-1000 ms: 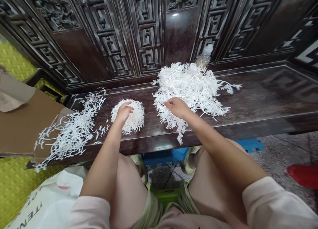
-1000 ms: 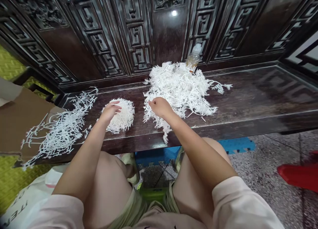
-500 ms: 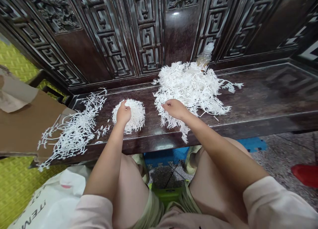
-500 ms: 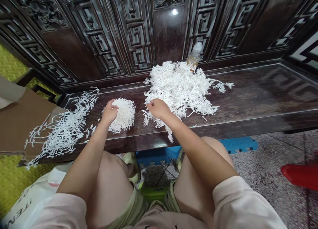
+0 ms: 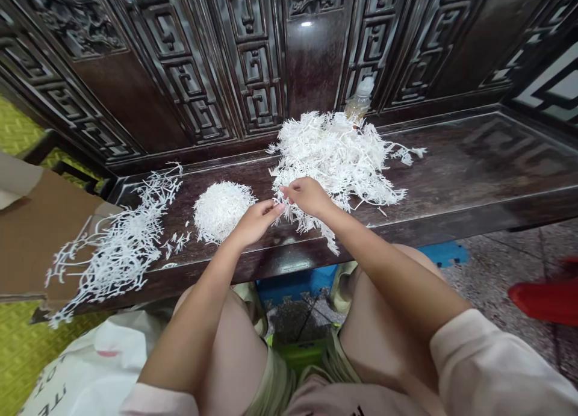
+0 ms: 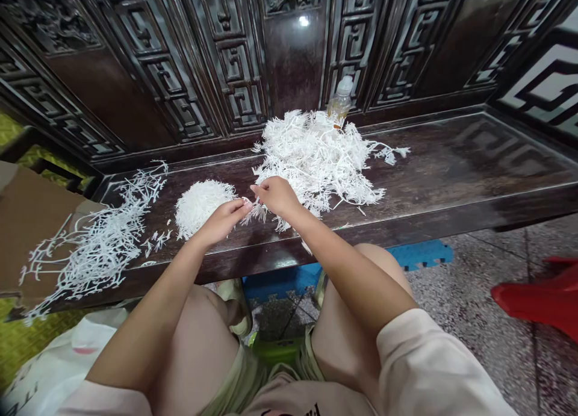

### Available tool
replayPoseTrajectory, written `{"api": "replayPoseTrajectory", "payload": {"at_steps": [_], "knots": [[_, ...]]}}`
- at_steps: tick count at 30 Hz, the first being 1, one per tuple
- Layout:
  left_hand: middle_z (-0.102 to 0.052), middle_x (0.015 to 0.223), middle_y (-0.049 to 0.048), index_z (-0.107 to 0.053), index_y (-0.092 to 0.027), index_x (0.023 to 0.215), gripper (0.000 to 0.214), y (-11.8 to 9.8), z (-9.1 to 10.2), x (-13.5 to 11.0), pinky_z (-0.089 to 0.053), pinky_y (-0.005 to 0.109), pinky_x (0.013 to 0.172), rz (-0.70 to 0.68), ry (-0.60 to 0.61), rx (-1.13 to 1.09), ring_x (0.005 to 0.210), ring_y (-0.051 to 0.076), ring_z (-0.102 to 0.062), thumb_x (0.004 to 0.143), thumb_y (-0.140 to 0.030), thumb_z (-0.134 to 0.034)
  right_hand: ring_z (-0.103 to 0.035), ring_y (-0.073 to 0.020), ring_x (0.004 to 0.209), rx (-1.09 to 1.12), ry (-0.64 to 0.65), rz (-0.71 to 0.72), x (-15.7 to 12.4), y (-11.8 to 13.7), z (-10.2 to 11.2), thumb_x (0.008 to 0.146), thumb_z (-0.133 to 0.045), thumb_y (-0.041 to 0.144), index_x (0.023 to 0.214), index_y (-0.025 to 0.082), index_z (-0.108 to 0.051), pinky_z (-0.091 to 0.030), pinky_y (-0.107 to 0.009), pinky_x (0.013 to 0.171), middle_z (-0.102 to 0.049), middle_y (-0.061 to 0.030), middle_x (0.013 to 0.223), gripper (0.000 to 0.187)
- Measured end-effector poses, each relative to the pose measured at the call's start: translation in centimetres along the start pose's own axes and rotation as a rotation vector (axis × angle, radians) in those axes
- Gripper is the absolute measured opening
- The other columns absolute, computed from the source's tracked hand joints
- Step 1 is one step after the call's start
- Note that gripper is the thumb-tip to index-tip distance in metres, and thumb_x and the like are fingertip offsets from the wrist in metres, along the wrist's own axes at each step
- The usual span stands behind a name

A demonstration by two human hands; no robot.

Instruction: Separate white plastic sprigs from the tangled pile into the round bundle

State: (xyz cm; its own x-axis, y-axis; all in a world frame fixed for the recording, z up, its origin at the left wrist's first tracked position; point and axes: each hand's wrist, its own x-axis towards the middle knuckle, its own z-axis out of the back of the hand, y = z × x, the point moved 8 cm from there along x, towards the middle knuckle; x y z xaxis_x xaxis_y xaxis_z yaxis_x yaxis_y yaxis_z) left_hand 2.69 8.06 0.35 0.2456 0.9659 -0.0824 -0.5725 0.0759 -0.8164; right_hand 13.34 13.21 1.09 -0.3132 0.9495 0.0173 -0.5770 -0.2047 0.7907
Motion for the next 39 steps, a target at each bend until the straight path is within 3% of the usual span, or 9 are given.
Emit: {"api": "replayPoseTrajectory", "payload": {"at_steps": [4,8,15,23,29,39], "knots": [[-0.053,0.072,0.0021,-0.054,-0.017,0.081,0.037,-0.6,-0.5,-0.3,-0.036,0.026,0.061,-0.026,0.057,-0.062,0.066,0.014,-0.047,0.071,-0.051,-0.045,-0.04,-0.0071,0.045,0.046,0.016,-0.029,0.1,-0.2,-0.1,0.075,-0.045,0.044,0.061,0.014,-0.062,-0.028,-0.023,0.051,-0.054,-0.0009,0.053,0.038],[-0.052,0.07,0.0014,-0.053,-0.017,0.075,0.034,-1.2,-0.6,-0.6,-0.036,0.026,0.061,-0.054,0.027,0.03,0.065,0.014,-0.046,0.07,-0.05,-0.048,-0.037,-0.0074,0.046,0.012,-0.021,-0.008,0.1,-0.1,0.2,0.075,-0.044,0.043,0.06,0.014,-0.061,-0.026,-0.023,0.05,-0.048,0.0012,0.048,0.038],[-0.05,0.065,0.0015,-0.05,-0.017,0.065,0.035,-1.7,-1.1,-0.6,-0.035,0.026,0.06,-0.099,0.022,0.153,0.063,0.014,-0.045,0.078,-0.046,-0.033,-0.034,-0.0075,0.046,-0.011,-0.041,-0.006,0.2,0.0,0.4,0.076,-0.043,0.04,0.058,0.014,-0.059,-0.025,-0.023,0.05,-0.04,0.0031,0.045,0.035],[-0.051,0.063,0.0024,-0.045,-0.018,0.058,0.031,-1.3,-0.8,-0.3,-0.034,0.027,0.063,-0.15,-0.019,0.323,0.064,0.015,-0.047,0.081,-0.033,-0.03,-0.032,-0.0074,0.045,-0.037,-0.055,0.006,0.2,0.0,0.7,0.077,-0.042,0.041,0.058,0.014,-0.058,-0.023,-0.023,0.05,-0.037,0.0037,0.045,0.037],[-0.054,0.066,0.0035,-0.05,-0.018,0.062,0.029,-2.5,-0.5,-0.6,-0.034,0.029,0.065,-0.205,-0.106,0.399,0.067,0.016,-0.048,0.081,-0.027,-0.031,-0.033,-0.0082,0.048,-0.049,-0.112,0.029,0.3,0.4,1.4,0.078,-0.039,0.044,0.06,0.015,-0.058,-0.024,-0.023,0.052,-0.04,0.0028,0.049,0.039],[-0.056,0.068,0.0025,-0.05,-0.018,0.06,0.024,-4.1,-0.4,-0.9,-0.032,0.03,0.071,-0.291,-0.186,0.447,0.072,0.017,-0.048,0.079,-0.021,-0.035,-0.033,-0.0087,0.049,-0.058,-0.224,0.066,0.1,1.0,2.1,0.079,-0.04,0.032,0.057,0.015,-0.055,-0.024,-0.023,0.051,-0.043,0.0013,0.05,0.032]]}}
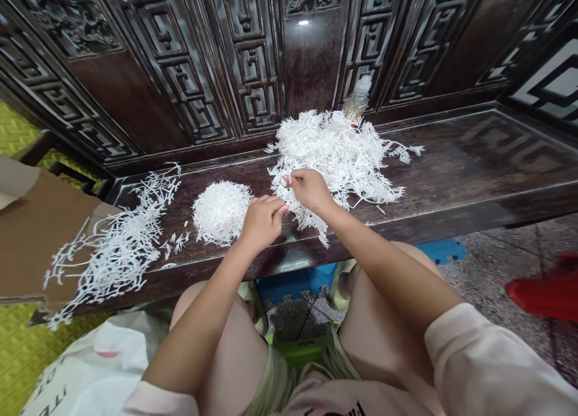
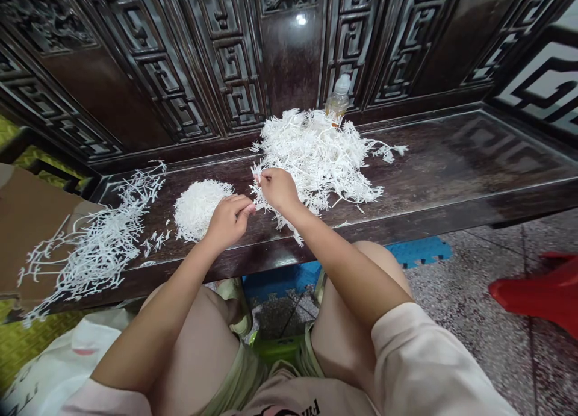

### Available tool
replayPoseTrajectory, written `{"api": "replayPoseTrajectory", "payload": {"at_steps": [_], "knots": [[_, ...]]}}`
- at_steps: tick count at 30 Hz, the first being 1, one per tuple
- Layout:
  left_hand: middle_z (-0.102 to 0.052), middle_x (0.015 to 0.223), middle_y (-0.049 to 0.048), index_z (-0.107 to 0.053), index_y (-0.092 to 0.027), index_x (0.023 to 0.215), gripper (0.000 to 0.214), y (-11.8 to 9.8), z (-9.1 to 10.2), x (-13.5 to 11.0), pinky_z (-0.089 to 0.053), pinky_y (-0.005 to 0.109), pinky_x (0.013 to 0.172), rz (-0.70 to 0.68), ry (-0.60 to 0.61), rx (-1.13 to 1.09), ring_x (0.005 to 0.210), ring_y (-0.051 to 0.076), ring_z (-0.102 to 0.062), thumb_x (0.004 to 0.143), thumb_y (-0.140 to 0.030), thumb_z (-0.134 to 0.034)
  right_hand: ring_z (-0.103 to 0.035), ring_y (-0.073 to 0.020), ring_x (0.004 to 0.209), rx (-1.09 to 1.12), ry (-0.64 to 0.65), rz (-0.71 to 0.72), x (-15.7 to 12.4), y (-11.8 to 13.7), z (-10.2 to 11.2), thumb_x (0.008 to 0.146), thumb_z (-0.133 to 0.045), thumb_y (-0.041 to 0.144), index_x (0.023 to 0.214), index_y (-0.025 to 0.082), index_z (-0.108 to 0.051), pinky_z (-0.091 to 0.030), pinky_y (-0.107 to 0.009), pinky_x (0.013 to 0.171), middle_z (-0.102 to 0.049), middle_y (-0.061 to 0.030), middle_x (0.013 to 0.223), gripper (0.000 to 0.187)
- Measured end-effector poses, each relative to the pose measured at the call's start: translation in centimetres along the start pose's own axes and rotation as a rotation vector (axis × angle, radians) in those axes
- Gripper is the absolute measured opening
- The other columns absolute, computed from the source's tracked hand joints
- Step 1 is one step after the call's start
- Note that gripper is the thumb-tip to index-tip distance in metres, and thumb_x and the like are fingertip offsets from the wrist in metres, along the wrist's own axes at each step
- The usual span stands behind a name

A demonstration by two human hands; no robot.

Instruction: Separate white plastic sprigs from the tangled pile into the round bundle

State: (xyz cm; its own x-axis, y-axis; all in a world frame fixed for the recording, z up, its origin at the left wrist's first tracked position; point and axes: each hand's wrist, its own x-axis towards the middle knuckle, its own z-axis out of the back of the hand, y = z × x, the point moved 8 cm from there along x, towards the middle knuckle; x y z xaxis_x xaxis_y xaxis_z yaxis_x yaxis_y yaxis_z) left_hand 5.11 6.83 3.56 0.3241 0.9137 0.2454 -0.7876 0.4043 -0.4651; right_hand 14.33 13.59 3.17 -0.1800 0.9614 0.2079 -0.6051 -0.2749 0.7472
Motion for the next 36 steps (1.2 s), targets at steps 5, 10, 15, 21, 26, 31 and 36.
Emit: {"api": "replayPoseTrajectory", "payload": {"at_steps": [5,10,15,21,26,31,36], "knots": [[-0.055,0.062,0.0009,-0.049,-0.019,0.058,0.026,-3.7,-0.5,-1.6,-0.032,0.028,0.071,-0.103,0.122,-0.104,0.069,0.015,-0.049,0.079,-0.021,-0.034,-0.036,-0.0104,0.052,-0.093,-0.215,-0.154,2.1,-4.1,3.4,0.079,-0.04,0.03,0.061,0.014,-0.057,-0.026,-0.024,0.053,-0.045,-0.0008,0.053,0.03],[-0.061,0.077,0.0033,-0.057,-0.021,0.07,0.028,1.0,0.6,-1.2,-0.034,0.03,0.071,0.109,0.084,-0.007,0.071,0.017,-0.053,0.081,-0.03,-0.032,-0.045,-0.0118,0.061,0.076,0.013,-0.283,2.8,-6.4,3.0,0.073,-0.05,0.038,0.063,0.013,-0.063,-0.031,-0.025,0.062,-0.054,-0.0047,0.065,0.03],[-0.063,0.089,0.0102,-0.058,-0.02,0.085,0.038,12.4,1.7,-1.1,-0.035,0.039,0.076,0.577,0.111,0.32,0.083,0.026,-0.055,0.08,-0.044,-0.029,-0.042,-0.0093,0.054,0.165,0.286,-0.278,0.7,-3.8,-0.5,0.071,-0.05,0.044,0.067,0.015,-0.065,-0.032,-0.025,0.058,-0.05,-0.0018,0.058,0.033],[-0.059,0.104,0.0136,-0.056,-0.019,0.097,0.045,18.4,1.4,-3.7,-0.035,0.044,0.08,0.958,0.207,0.353,0.098,0.029,-0.052,0.081,-0.044,-0.023,-0.039,-0.0074,0.049,0.189,0.4,-0.195,-0.4,-2.3,-3.0,0.069,-0.049,0.05,0.066,0.015,-0.065,-0.03,-0.024,0.053,-0.048,0.0004,0.057,0.038],[-0.059,0.103,0.0137,-0.055,-0.018,0.098,0.047,16.8,1.5,-3.0,-0.037,0.043,0.078,0.916,0.123,0.293,0.096,0.03,-0.053,0.079,-0.048,-0.024,-0.037,-0.0065,0.046,0.175,0.429,-0.186,-0.9,-1.9,-3.4,0.07,-0.049,0.048,0.065,0.015,-0.065,-0.03,-0.024,0.051,-0.05,0.0004,0.056,0.037],[-0.06,0.094,0.0059,-0.054,-0.021,0.098,0.038,10.1,-0.3,-1.1,-0.04,0.032,0.073,0.569,0.146,-0.11,0.082,0.02,-0.056,0.076,-0.046,-0.036,-0.035,-0.0056,0.044,0.231,0.314,-0.201,-0.7,-1.9,-2.3,0.071,-0.049,0.045,0.065,0.014,-0.064,-0.028,-0.023,0.048,-0.048,0.0015,0.054,0.035],[-0.058,0.075,0.0031,-0.057,-0.016,0.082,0.042,3.0,-2.7,-1.3,-0.04,0.027,0.071,0.309,0.357,-0.562,0.073,0.014,-0.053,0.076,-0.051,-0.034,-0.036,-0.0055,0.044,0.268,0.169,-0.186,-0.1,-2.0,-1.4,0.074,-0.046,0.041,0.063,0.013,-0.062,-0.028,-0.022,0.048,-0.048,0.0019,0.052,0.035]]}}
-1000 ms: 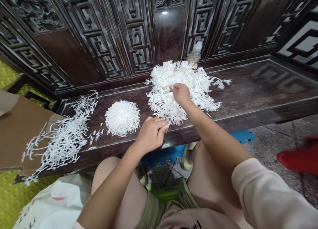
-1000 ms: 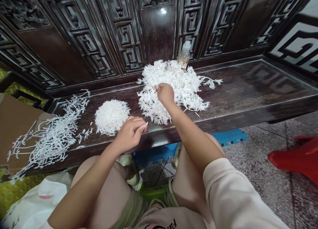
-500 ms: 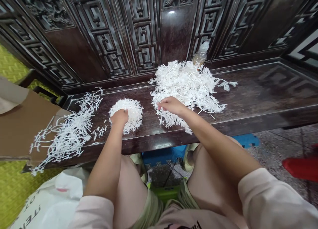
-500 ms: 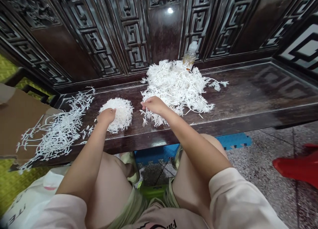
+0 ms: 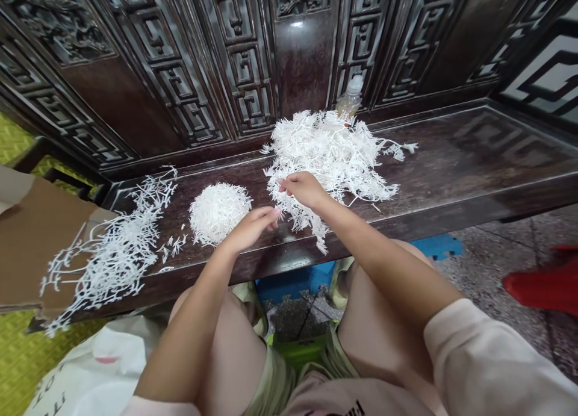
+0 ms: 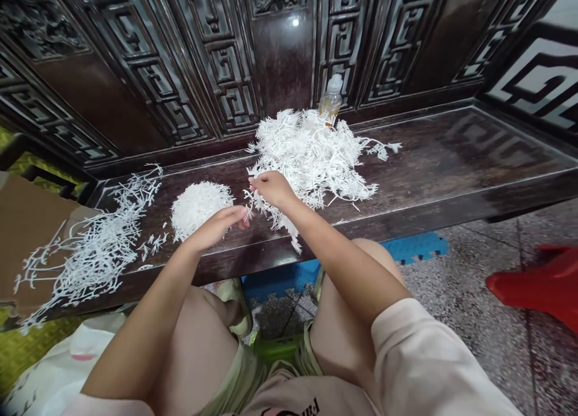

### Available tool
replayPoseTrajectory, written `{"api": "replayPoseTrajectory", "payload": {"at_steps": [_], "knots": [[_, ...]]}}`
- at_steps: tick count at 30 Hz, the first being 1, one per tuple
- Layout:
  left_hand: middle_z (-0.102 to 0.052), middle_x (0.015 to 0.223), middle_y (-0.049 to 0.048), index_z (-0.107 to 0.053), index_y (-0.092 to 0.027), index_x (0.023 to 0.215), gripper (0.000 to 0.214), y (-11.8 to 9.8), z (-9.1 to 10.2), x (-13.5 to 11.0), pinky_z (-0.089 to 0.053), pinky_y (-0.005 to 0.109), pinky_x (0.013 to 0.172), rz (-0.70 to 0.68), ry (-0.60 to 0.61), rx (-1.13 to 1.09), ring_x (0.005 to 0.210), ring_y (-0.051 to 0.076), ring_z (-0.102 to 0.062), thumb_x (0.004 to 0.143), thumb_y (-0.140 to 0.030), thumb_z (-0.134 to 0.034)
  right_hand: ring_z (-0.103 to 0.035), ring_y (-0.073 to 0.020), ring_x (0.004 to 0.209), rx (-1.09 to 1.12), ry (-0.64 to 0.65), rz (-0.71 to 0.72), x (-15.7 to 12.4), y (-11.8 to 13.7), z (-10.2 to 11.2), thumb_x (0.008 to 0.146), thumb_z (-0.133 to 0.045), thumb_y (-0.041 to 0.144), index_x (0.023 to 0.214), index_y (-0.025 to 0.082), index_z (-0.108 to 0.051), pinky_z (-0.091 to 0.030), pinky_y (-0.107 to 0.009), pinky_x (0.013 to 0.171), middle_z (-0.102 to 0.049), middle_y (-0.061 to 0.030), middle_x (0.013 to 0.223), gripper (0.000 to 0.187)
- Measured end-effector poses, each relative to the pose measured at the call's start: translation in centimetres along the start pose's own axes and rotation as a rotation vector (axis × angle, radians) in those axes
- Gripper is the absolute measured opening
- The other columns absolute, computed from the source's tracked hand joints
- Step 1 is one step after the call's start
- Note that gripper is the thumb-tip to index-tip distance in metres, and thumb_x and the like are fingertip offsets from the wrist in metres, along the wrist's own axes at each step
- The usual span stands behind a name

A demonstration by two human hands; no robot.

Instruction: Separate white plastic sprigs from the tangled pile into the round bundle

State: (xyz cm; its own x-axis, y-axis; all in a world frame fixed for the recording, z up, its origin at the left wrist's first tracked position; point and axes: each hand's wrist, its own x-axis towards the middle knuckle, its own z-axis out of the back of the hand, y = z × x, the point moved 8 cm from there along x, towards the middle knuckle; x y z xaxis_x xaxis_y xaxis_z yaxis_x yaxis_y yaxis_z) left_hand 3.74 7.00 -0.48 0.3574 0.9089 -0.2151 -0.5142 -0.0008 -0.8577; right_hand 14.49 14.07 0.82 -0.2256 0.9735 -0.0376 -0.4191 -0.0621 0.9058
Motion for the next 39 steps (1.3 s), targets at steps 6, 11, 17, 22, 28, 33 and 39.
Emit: {"api": "replayPoseTrajectory", "payload": {"at_steps": [6,11,17,22,28,33,39], "knots": [[-0.056,0.066,0.0021,-0.057,-0.016,0.069,0.046,1.0,-0.3,0.3,-0.039,0.028,0.065,0.104,-0.14,0.11,0.065,0.015,-0.052,0.074,-0.055,-0.034,-0.038,-0.006,0.044,-0.029,-0.004,0.035,0.0,0.3,-0.2,0.074,-0.046,0.041,0.062,0.013,-0.063,-0.029,-0.022,0.049,-0.049,0.0014,0.051,0.034],[-0.054,0.064,0.001,-0.055,-0.018,0.065,0.04,0.7,0.2,0.4,-0.037,0.027,0.063,0.064,-0.215,0.266,0.065,0.015,-0.051,0.08,-0.042,-0.028,-0.035,-0.0058,0.043,-0.057,-0.014,0.047,0.1,0.2,-0.2,0.075,-0.044,0.041,0.061,0.013,-0.063,-0.027,-0.023,0.048,-0.049,0.0011,0.052,0.036],[-0.048,0.061,-0.0003,-0.044,-0.017,0.056,0.032,-1.8,0.4,0.2,-0.035,0.025,0.062,-0.103,-0.241,0.325,0.063,0.013,-0.047,0.081,-0.031,-0.03,-0.036,-0.0072,0.047,-0.129,-0.1,0.11,0.6,0.5,0.9,0.074,-0.047,0.038,0.059,0.013,-0.062,-0.027,-0.023,0.05,-0.047,0.0016,0.049,0.033],[-0.044,0.057,-0.0003,-0.038,-0.017,0.051,0.031,-3.0,0.2,0.5,-0.034,0.024,0.062,-0.217,-0.295,0.324,0.061,0.012,-0.044,0.08,-0.024,-0.032,-0.036,-0.0076,0.048,-0.135,-0.18,0.086,0.2,0.5,0.4,0.074,-0.046,0.028,0.053,0.013,-0.057,-0.028,-0.023,0.05,-0.049,0.0007,0.051,0.028],[-0.044,0.057,0.0005,-0.038,-0.017,0.051,0.033,-4.9,-1.6,-1.0,-0.034,0.024,0.062,-0.306,-0.242,0.289,0.061,0.012,-0.044,0.081,-0.026,-0.03,-0.041,-0.0085,0.054,-0.18,-0.425,0.002,1.6,-1.3,3.6,0.076,-0.04,0.017,0.054,0.013,-0.053,-0.032,-0.023,0.056,-0.054,-0.0037,0.061,0.026],[-0.054,0.066,0.004,-0.05,-0.018,0.056,0.037,-2.6,2.5,-1.4,-0.036,0.029,0.068,-0.128,-0.334,0.538,0.067,0.016,-0.049,0.081,-0.033,-0.028,-0.044,-0.011,0.055,-0.221,-0.286,-0.13,2.9,-3.1,5.4,0.076,-0.046,0.029,0.057,0.012,-0.06,-0.033,-0.027,0.058,-0.053,-0.0054,0.057,0.029],[-0.061,0.097,0.0092,-0.062,-0.022,0.083,0.033,9.1,10.9,-0.6,-0.036,0.041,0.077,0.543,-0.413,0.741,0.092,0.028,-0.053,0.078,-0.038,-0.033,-0.048,-0.0092,0.053,0.021,0.166,-0.15,0.1,-1.3,-0.9,0.073,-0.051,0.025,0.068,0.012,-0.065,-0.037,-0.024,0.054,-0.061,-0.0065,0.067,0.019]]}}
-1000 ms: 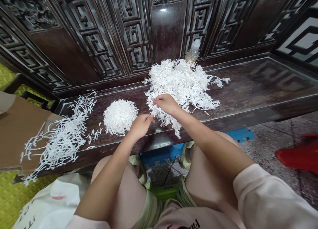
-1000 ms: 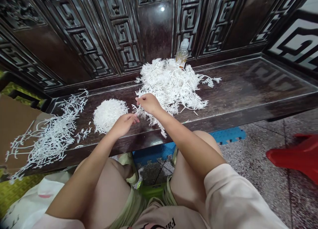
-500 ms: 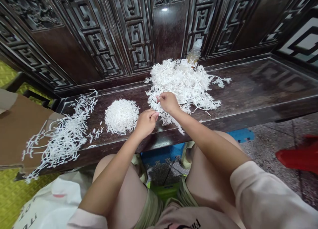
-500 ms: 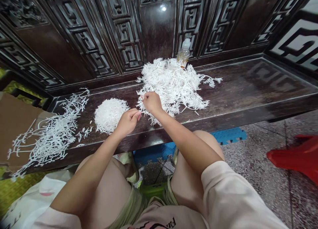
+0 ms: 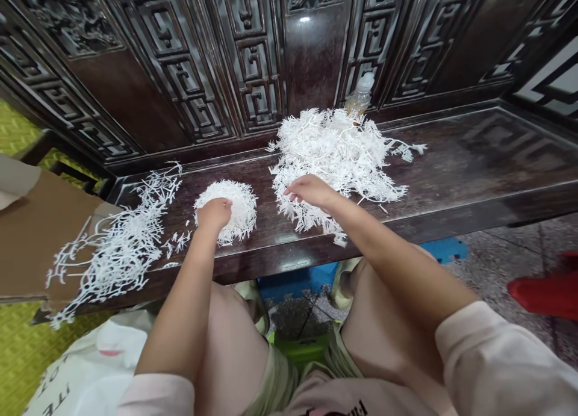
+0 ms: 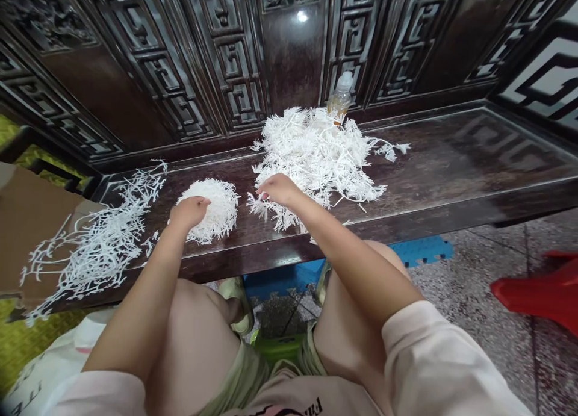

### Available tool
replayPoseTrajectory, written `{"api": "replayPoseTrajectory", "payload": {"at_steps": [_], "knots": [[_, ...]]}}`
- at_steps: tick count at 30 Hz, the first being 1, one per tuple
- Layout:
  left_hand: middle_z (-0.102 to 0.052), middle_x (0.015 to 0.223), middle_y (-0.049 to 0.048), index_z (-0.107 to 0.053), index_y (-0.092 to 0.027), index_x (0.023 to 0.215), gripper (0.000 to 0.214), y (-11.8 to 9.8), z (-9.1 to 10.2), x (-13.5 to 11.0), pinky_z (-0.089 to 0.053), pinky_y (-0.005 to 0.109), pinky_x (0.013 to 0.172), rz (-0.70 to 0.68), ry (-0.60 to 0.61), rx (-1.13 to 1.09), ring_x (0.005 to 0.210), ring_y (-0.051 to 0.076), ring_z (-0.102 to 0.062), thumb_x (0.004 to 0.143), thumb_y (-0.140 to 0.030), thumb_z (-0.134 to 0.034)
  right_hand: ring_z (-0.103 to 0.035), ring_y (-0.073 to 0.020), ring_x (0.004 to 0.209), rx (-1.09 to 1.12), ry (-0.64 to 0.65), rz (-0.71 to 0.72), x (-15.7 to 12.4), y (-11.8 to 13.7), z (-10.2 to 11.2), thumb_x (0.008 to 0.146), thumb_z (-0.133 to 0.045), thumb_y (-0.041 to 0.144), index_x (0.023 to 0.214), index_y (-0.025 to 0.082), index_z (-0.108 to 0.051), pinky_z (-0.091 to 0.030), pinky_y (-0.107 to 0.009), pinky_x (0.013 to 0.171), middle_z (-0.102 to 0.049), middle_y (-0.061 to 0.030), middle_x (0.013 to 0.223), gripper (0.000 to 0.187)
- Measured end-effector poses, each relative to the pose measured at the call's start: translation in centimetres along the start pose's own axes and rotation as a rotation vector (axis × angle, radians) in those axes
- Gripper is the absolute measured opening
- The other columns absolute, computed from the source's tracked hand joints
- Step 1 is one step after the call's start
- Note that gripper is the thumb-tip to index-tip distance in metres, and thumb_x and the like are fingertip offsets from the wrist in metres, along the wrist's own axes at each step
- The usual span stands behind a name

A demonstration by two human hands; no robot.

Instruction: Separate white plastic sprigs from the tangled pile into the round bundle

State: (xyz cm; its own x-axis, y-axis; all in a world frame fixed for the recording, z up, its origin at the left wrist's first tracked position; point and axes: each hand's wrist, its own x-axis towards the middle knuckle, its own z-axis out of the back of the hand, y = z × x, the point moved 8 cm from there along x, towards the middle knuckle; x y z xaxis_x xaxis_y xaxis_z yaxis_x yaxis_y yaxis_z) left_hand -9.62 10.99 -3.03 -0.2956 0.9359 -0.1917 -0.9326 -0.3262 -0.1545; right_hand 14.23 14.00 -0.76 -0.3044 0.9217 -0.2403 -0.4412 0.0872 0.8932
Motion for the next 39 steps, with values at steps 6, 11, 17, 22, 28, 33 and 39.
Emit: {"api": "replayPoseTrajectory", "payload": {"at_steps": [6,11,17,22,28,33,39], "knots": [[-0.058,0.105,0.0137,-0.058,-0.02,0.095,0.041,2.6,-1.2,1.0,-0.031,0.048,0.082,0.177,-0.007,-0.015,0.099,0.032,-0.05,0.075,-0.047,-0.033,-0.051,-0.0093,0.056,0.059,0.123,0.024,-0.9,0.2,-2.3,0.067,-0.056,0.017,0.06,0.013,-0.061,-0.04,-0.024,0.055,-0.064,-0.0071,0.076,0.01],[-0.059,0.1,0.0179,-0.055,-0.017,0.098,0.045,2.2,0.3,0.3,-0.028,0.049,0.082,0.239,-0.142,-0.051,0.097,0.034,-0.052,0.077,-0.048,-0.03,-0.051,-0.0084,0.056,0.072,0.09,0.031,-1.1,0.4,-1.7,0.068,-0.054,0.014,0.06,0.012,-0.06,-0.039,-0.022,0.053,-0.064,-0.0074,0.077,0.01],[-0.06,0.096,0.0157,-0.04,-0.016,0.116,0.047,-0.5,2.5,-1.6,-0.033,0.041,0.077,0.142,-0.291,-0.153,0.089,0.029,-0.054,0.078,-0.042,-0.033,-0.05,-0.0072,0.053,0.081,0.048,0.046,-0.8,0.5,-1.1,0.067,-0.054,0.013,0.06,0.012,-0.059,-0.039,-0.02,0.05,-0.064,-0.0069,0.074,0.009],[-0.06,0.085,0.0053,-0.054,-0.021,0.093,0.04,-8.7,3.9,-6.3,-0.035,0.029,0.072,-0.414,-0.272,-0.283,0.078,0.017,-0.053,0.082,-0.045,-0.024,-0.049,-0.0067,0.05,0.022,-0.013,0.07,-0.3,0.5,-1.0,0.067,-0.052,0.015,0.062,0.013,-0.06,-0.037,-0.019,0.048,-0.065,-0.0044,0.07,0.009],[-0.057,0.084,0.0089,-0.055,-0.019,0.086,0.034,-12.3,2.2,-9.4,-0.029,0.035,0.075,-0.468,-0.264,-0.027,0.085,0.024,-0.051,0.08,-0.045,-0.035,-0.05,-0.0067,0.05,0.026,-0.034,0.097,-0.7,1.2,-1.2,0.068,-0.052,0.016,0.058,0.012,-0.058,-0.037,-0.018,0.047,-0.064,-0.0045,0.067,0.013],[-0.057,0.085,0.011,-0.055,-0.018,0.083,0.035,-12.3,0.6,-8.9,-0.029,0.036,0.075,-0.44,-0.192,-0.035,0.086,0.025,-0.051,0.083,-0.039,-0.027,-0.047,-0.0054,0.042,0.103,-0.036,0.085,-1.1,1.4,-0.7,0.07,-0.054,0.02,0.059,0.012,-0.057,-0.039,-0.019,0.045,-0.064,-0.0056,0.066,0.014],[-0.058,0.083,0.007,-0.047,-0.02,0.098,0.033,-11.6,0.6,-8.1,-0.032,0.032,0.07,-0.361,-0.151,-0.15,0.082,0.023,-0.053,0.081,-0.044,-0.033,-0.045,-0.0042,0.04,0.235,0.016,0.059,-1.3,1.5,-0.9,0.071,-0.055,0.018,0.057,0.011,-0.057,-0.04,-0.02,0.047,-0.064,-0.0049,0.063,0.015]]}}
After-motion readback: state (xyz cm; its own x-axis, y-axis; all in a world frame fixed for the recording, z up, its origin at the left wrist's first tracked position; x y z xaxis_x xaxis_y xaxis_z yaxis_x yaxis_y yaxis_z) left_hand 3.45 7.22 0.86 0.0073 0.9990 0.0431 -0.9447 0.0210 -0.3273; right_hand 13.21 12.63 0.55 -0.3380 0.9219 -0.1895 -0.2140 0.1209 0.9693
